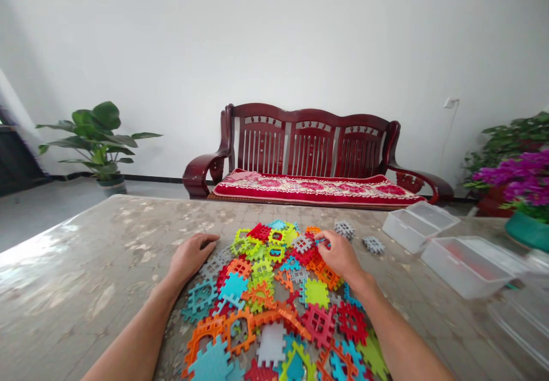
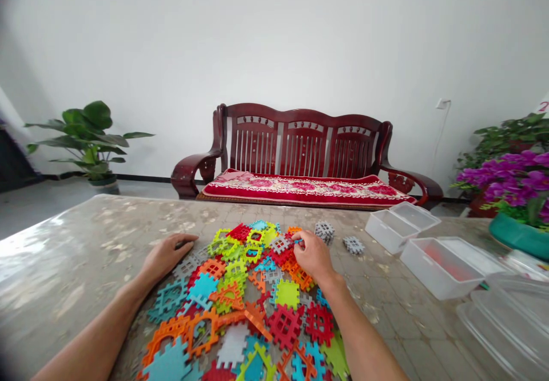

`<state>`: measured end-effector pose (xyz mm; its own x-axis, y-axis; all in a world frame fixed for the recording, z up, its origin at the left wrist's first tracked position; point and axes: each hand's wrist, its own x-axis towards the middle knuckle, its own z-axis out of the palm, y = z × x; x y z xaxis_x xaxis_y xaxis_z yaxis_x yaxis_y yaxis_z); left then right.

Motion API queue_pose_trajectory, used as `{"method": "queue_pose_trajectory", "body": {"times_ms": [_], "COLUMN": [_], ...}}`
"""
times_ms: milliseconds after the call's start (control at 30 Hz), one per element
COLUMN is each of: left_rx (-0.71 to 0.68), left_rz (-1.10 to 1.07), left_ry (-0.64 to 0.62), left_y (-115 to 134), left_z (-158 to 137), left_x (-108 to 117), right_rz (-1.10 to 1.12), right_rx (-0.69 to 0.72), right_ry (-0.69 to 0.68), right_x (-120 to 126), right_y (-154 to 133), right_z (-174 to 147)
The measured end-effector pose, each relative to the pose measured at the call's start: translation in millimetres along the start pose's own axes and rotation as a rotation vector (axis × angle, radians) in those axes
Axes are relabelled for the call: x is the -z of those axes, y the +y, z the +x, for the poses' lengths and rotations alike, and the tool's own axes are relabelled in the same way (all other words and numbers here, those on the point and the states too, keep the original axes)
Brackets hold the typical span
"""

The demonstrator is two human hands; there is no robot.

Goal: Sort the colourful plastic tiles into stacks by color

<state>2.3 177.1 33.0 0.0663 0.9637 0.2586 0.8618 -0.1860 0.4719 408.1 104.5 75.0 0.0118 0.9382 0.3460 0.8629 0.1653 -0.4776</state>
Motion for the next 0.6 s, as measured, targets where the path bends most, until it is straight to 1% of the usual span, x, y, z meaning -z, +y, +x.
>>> {"method": "queue_pose_trajectory", "body": {"times_ms": [133, 300, 500, 600], "left_rx": [-0.002, -0.012, -0.010, -0.005], "left_rz": [-0.011, -0.002, -0.003, -0.009], "left_ry": [0.014, 0.016, -0.001, 0.001], "left_y": [-1, -3, -7, -8], "left_z": [0, 1, 4, 4], "left_x": [-1, -1, -3, -3], "right_rz": [-0.042, -0.184, -0.253, -0.253], "right_rx": [0.023, 0.052, 0.076, 0.095], "right_ry": [-0.020, -0.050, -0.071, -0.033], "right_x": [-5, -12, -16, -16], "right_y": [-14, -28, -31, -29], "right_z": [-3, -5, -3, -4]}}
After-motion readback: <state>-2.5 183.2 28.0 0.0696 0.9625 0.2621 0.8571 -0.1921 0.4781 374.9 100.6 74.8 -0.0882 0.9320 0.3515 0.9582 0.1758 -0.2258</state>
